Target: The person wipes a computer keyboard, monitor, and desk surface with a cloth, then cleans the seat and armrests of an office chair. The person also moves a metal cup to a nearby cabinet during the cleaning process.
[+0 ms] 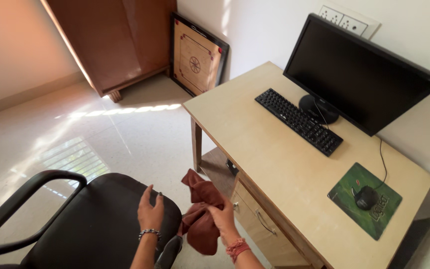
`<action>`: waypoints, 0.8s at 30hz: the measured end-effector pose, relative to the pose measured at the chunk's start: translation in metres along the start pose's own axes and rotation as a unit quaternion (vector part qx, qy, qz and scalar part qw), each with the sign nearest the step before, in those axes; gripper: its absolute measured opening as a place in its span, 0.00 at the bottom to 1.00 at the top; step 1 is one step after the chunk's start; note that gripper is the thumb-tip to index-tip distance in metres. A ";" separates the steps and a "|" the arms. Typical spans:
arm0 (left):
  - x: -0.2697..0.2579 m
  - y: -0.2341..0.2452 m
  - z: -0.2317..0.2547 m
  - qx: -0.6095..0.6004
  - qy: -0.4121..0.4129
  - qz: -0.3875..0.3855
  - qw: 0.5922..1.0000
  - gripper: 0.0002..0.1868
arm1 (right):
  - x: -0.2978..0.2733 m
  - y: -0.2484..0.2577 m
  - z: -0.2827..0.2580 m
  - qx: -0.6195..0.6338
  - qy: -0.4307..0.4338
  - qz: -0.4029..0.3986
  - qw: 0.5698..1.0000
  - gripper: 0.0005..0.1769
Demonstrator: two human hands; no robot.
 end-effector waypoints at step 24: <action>0.038 0.111 0.016 0.225 -0.079 -0.054 0.970 0.29 | -0.043 -0.054 -0.009 0.020 0.050 -0.116 0.992 0.19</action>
Point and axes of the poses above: each hand's wrist, its own x-axis towards the middle knuckle, its own y-axis out of the back of the hand, z = x × y, the point moved 2 cm from there along x, towards the middle knuckle, and after that the axes turned 4 degrees about -x, right-handed, at the moved point
